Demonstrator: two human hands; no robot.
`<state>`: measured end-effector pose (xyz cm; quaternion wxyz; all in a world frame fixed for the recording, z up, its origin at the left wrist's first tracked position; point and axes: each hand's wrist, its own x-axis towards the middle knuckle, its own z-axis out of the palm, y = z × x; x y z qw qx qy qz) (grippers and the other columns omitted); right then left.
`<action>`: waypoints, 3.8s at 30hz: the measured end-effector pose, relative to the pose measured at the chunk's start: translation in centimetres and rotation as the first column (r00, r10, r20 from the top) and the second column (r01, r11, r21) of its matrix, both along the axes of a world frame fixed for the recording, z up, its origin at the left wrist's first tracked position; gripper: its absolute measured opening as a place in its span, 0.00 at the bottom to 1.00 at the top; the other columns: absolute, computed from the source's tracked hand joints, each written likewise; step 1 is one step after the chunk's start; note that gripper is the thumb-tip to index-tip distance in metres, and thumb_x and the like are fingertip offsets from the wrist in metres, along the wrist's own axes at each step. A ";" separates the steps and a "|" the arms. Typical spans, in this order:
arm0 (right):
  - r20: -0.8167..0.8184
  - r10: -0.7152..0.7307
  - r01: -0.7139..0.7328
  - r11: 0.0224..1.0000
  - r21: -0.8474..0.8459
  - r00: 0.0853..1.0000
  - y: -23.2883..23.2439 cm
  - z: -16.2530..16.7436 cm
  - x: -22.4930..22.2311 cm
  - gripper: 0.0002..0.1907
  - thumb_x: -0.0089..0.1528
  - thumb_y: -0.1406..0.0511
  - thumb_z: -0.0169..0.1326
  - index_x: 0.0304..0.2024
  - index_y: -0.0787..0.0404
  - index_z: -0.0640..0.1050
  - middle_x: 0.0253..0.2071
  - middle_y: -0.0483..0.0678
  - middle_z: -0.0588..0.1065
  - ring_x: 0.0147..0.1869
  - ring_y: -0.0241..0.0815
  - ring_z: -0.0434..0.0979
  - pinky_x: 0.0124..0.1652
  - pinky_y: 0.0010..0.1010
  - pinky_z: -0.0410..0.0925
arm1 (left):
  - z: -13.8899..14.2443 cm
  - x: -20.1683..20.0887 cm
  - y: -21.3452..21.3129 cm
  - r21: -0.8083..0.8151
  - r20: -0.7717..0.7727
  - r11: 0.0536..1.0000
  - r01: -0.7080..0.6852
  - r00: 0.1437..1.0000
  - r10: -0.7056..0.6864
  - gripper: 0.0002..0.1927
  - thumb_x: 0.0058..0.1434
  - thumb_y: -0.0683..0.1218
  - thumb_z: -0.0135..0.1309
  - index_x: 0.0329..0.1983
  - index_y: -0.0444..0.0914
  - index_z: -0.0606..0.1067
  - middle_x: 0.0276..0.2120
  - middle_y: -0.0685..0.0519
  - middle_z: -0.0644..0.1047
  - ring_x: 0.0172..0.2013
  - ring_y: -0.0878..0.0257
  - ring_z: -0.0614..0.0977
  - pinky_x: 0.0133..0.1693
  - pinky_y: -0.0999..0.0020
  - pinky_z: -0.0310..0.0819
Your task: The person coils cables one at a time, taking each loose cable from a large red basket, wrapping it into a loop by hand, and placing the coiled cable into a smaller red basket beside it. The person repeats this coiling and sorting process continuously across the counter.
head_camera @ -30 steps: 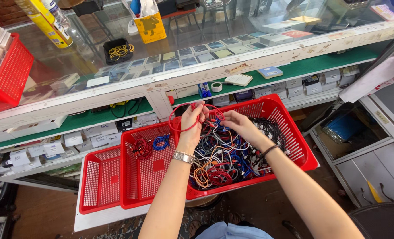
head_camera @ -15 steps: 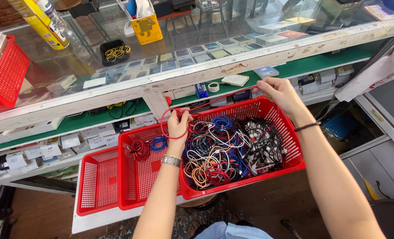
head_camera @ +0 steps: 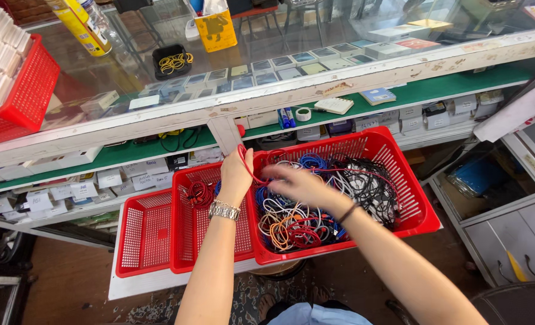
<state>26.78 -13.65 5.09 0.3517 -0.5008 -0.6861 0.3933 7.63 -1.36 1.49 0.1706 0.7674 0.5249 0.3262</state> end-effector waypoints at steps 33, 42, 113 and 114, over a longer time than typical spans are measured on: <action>-0.076 -0.022 0.008 0.983 -0.181 0.997 2.7 2.4 5.7 0.18 0.69 0.55 0.50 0.45 0.60 0.83 0.32 0.41 0.76 0.34 0.30 0.71 0.34 0.24 0.67 | 6.6 0.7 -3.6 -0.130 0.989 0.157 0.979 0.140 -0.051 0.19 0.83 0.51 0.42 0.44 0.32 0.74 0.26 0.60 0.71 0.28 0.68 0.73 0.49 0.64 0.79; 0.175 0.183 -0.175 0.983 -0.061 0.968 3.6 2.7 8.7 0.18 0.67 0.55 0.53 0.46 0.60 0.85 0.37 0.41 0.83 0.38 0.24 0.77 0.40 0.19 0.71 | 6.4 3.3 -3.5 -0.564 0.379 0.634 0.529 0.848 -0.371 0.20 0.73 0.58 0.40 0.36 0.41 0.74 0.25 0.50 0.77 0.25 0.65 0.79 0.38 0.63 0.77; -0.106 -0.647 0.468 0.646 -0.603 0.756 10.3 -15.9 -29.0 0.21 0.64 0.68 0.56 0.59 0.65 0.77 0.50 0.57 0.81 0.45 0.45 0.83 0.47 0.35 0.74 | -12.5 -19.4 -4.9 -0.278 -0.456 0.953 0.119 0.857 -0.240 0.19 0.57 0.32 0.48 0.52 0.19 0.71 0.53 0.29 0.72 0.61 0.35 0.70 0.62 0.54 0.67; 0.017 -0.586 0.515 0.698 -0.497 0.810 10.2 -15.9 -29.1 0.20 0.64 0.65 0.57 0.58 0.62 0.79 0.50 0.57 0.81 0.46 0.46 0.83 0.48 0.36 0.73 | -13.0 -19.3 -4.9 -0.244 -0.486 0.963 0.112 0.845 -0.222 0.19 0.56 0.33 0.48 0.51 0.19 0.71 0.54 0.28 0.71 0.61 0.35 0.69 0.62 0.52 0.66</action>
